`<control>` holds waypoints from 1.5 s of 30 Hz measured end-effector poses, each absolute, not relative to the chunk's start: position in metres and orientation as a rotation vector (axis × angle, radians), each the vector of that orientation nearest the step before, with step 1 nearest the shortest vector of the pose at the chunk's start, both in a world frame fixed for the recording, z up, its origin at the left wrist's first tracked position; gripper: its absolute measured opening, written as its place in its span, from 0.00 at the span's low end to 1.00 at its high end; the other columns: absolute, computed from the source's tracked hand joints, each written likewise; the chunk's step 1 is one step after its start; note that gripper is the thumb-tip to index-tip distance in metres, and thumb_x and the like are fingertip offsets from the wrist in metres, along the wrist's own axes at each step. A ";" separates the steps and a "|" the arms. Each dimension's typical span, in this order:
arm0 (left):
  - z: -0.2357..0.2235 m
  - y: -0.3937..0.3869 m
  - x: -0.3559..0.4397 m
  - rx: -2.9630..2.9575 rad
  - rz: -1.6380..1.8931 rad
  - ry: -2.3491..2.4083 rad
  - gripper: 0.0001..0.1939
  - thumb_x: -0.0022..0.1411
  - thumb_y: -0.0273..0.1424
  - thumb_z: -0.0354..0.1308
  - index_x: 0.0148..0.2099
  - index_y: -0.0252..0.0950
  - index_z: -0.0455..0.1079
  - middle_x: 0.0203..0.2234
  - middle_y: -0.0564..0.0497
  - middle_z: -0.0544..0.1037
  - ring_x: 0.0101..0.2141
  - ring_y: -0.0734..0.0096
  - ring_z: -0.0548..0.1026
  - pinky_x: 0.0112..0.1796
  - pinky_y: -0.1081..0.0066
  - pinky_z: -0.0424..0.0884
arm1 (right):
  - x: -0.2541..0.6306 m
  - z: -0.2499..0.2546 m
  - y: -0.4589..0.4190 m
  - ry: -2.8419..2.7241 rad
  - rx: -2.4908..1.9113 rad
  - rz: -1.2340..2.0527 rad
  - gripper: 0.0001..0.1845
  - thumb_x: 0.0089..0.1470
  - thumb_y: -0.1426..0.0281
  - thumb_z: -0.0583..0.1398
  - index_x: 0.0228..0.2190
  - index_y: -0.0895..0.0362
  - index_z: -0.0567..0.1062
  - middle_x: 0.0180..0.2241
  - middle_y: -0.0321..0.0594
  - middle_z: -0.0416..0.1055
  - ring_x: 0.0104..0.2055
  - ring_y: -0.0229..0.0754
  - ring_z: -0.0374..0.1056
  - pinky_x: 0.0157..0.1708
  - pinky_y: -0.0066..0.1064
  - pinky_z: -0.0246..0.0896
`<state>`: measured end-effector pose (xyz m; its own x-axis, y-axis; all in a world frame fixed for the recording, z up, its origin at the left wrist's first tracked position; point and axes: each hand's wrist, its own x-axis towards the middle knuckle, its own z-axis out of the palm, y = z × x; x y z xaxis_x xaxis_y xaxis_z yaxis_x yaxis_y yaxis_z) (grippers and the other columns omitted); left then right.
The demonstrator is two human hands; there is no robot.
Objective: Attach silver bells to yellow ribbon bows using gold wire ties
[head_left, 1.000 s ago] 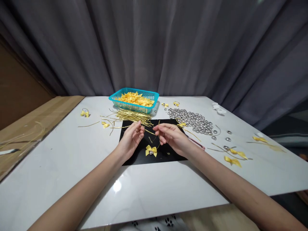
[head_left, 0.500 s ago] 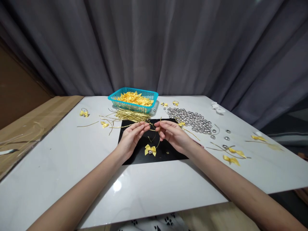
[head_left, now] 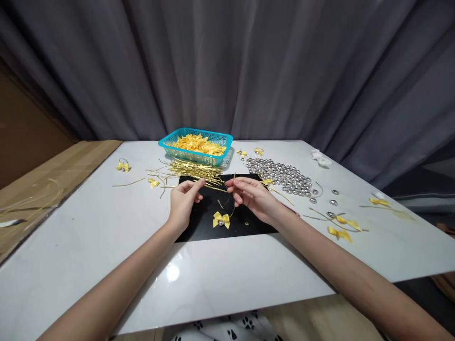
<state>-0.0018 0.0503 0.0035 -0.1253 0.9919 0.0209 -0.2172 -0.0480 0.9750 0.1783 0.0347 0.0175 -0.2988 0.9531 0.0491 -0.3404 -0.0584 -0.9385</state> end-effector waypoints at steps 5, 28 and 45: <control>0.014 0.047 0.001 0.742 1.359 0.823 0.10 0.50 0.22 0.59 0.20 0.32 0.61 0.25 0.51 0.79 0.12 0.91 0.58 0.14 0.87 0.56 | 0.178 0.016 0.035 -1.160 -0.777 1.586 0.10 0.48 0.64 0.64 0.31 0.57 0.79 0.28 0.34 0.72 0.20 0.26 0.61 0.22 0.21 0.64; 0.016 0.040 0.004 0.762 1.133 0.677 0.10 0.52 0.18 0.59 0.38 0.31 0.76 0.37 0.48 0.81 0.41 0.73 0.78 0.38 0.84 0.72 | 0.180 0.027 0.034 -0.956 -0.732 1.619 0.07 0.47 0.68 0.64 0.30 0.58 0.78 0.25 0.32 0.70 0.19 0.25 0.60 0.22 0.20 0.64; 0.008 0.038 0.006 1.176 1.268 0.974 0.16 0.52 0.36 0.62 0.30 0.37 0.56 0.32 0.49 0.81 0.26 0.72 0.79 0.23 0.80 0.65 | 0.173 0.021 0.028 -1.497 -0.842 1.425 0.11 0.51 0.62 0.61 0.28 0.58 0.77 0.36 0.37 0.70 0.21 0.26 0.62 0.23 0.21 0.62</control>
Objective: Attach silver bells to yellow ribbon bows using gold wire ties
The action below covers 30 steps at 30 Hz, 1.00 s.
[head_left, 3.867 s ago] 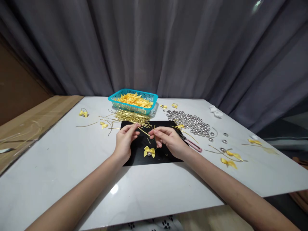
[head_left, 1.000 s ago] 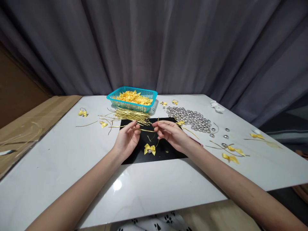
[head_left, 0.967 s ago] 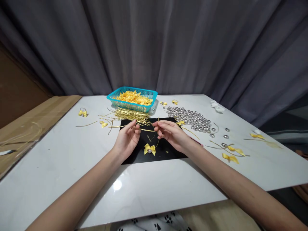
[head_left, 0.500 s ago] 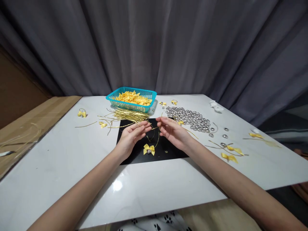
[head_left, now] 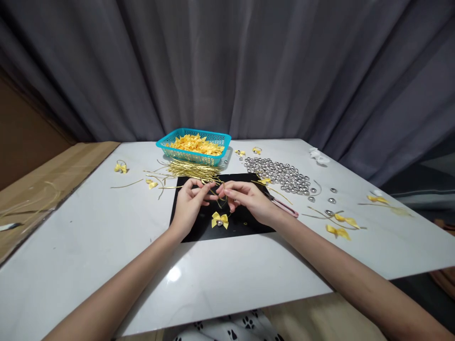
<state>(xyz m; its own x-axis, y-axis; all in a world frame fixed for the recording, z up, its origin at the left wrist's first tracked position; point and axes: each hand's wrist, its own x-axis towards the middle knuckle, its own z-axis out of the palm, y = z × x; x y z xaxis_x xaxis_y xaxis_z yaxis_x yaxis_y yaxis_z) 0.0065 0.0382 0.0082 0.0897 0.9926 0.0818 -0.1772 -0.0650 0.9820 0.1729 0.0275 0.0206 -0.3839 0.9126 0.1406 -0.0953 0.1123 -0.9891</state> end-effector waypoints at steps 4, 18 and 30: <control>0.010 0.031 0.008 1.276 1.315 0.974 0.15 0.53 0.34 0.63 0.36 0.38 0.59 0.28 0.51 0.81 0.25 0.72 0.79 0.26 0.79 0.68 | 0.172 0.019 0.026 -1.486 -0.871 1.386 0.11 0.51 0.62 0.61 0.28 0.58 0.77 0.38 0.38 0.70 0.22 0.27 0.62 0.23 0.22 0.63; 0.003 0.018 0.007 1.473 1.336 1.001 0.23 0.50 0.24 0.64 0.49 0.43 0.66 0.27 0.54 0.80 0.21 0.76 0.72 0.23 0.80 0.59 | 0.171 0.022 0.023 -1.535 -0.853 1.253 0.08 0.52 0.65 0.61 0.30 0.55 0.80 0.45 0.41 0.72 0.24 0.28 0.62 0.23 0.23 0.61; 0.019 0.027 0.010 0.935 0.812 0.583 0.13 0.54 0.38 0.56 0.38 0.34 0.67 0.21 0.52 0.72 0.13 0.81 0.59 0.16 0.78 0.54 | 0.174 0.024 0.025 -1.426 -0.748 1.453 0.09 0.50 0.63 0.62 0.29 0.56 0.80 0.31 0.37 0.73 0.19 0.26 0.56 0.17 0.20 0.52</control>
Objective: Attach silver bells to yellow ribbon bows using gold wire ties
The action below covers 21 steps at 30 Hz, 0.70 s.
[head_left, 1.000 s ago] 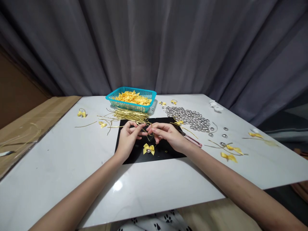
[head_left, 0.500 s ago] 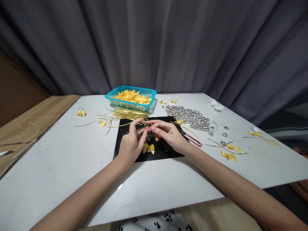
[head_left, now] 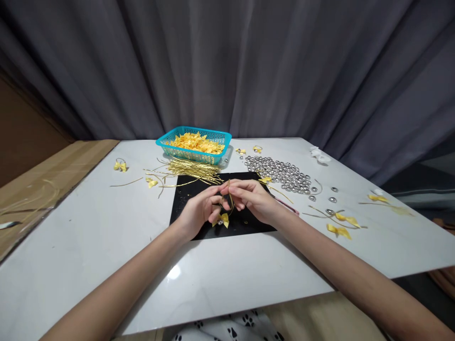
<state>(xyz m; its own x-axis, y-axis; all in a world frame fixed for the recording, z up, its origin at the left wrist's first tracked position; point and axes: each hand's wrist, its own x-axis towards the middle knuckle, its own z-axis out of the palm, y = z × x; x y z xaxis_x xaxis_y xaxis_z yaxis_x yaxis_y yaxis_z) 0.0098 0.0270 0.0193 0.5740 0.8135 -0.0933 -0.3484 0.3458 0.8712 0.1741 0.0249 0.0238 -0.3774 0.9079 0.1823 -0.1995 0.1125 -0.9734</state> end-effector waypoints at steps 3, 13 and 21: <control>0.022 0.028 0.007 0.764 0.719 0.519 0.13 0.57 0.37 0.53 0.34 0.31 0.70 0.20 0.52 0.69 0.13 0.83 0.56 0.15 0.78 0.53 | 0.176 0.026 0.025 -1.373 -0.737 1.521 0.10 0.48 0.63 0.63 0.28 0.56 0.80 0.34 0.38 0.73 0.17 0.24 0.53 0.16 0.20 0.52; 0.023 0.027 0.007 0.701 0.699 0.526 0.08 0.56 0.30 0.57 0.28 0.30 0.68 0.15 0.60 0.56 0.13 0.87 0.49 0.14 0.84 0.50 | 0.181 0.027 0.026 -1.383 -0.668 1.624 0.08 0.48 0.65 0.63 0.26 0.56 0.80 0.33 0.36 0.73 0.17 0.24 0.54 0.16 0.20 0.52; 0.026 0.031 0.003 0.828 0.793 0.559 0.10 0.53 0.32 0.63 0.27 0.31 0.67 0.15 0.62 0.50 0.15 0.86 0.48 0.14 0.85 0.49 | 0.183 0.017 0.036 -1.145 -0.740 1.691 0.08 0.45 0.65 0.65 0.28 0.57 0.79 0.26 0.33 0.73 0.13 0.22 0.50 0.13 0.19 0.50</control>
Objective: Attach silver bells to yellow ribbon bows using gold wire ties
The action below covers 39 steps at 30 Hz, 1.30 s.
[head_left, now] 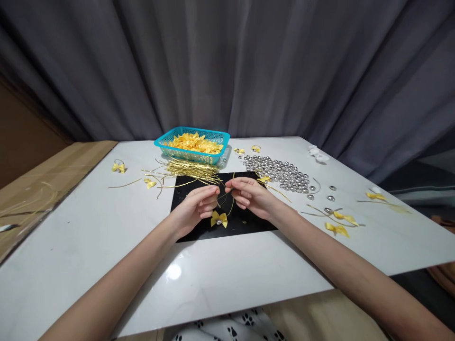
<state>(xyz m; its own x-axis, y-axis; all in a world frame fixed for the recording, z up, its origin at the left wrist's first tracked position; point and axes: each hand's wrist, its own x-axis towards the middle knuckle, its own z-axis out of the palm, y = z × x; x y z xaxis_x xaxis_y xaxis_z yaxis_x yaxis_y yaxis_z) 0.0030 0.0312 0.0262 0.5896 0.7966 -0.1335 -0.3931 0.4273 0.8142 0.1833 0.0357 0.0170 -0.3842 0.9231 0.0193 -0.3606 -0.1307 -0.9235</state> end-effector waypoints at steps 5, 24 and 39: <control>0.023 0.031 0.006 0.833 0.830 0.559 0.15 0.53 0.37 0.63 0.27 0.33 0.63 0.15 0.62 0.53 0.13 0.87 0.49 0.14 0.85 0.50 | 0.178 0.015 0.035 -1.074 -0.712 1.764 0.09 0.45 0.66 0.65 0.29 0.58 0.78 0.23 0.28 0.68 0.12 0.21 0.45 0.11 0.17 0.49; 0.017 0.037 0.008 0.806 0.832 0.667 0.15 0.51 0.34 0.65 0.26 0.32 0.62 0.15 0.62 0.57 0.15 0.88 0.55 0.16 0.86 0.53 | 0.184 0.019 0.041 -1.220 -0.831 1.613 0.11 0.46 0.65 0.65 0.27 0.61 0.77 0.21 0.29 0.68 0.12 0.21 0.47 0.12 0.17 0.56; 0.013 0.037 0.009 1.457 0.898 0.973 0.16 0.52 0.43 0.59 0.27 0.33 0.69 0.13 0.60 0.59 0.16 0.81 0.55 0.17 0.77 0.51 | 0.183 0.022 0.036 -1.516 -1.041 1.362 0.18 0.43 0.58 0.65 0.24 0.61 0.71 0.19 0.28 0.62 0.12 0.23 0.52 0.10 0.19 0.47</control>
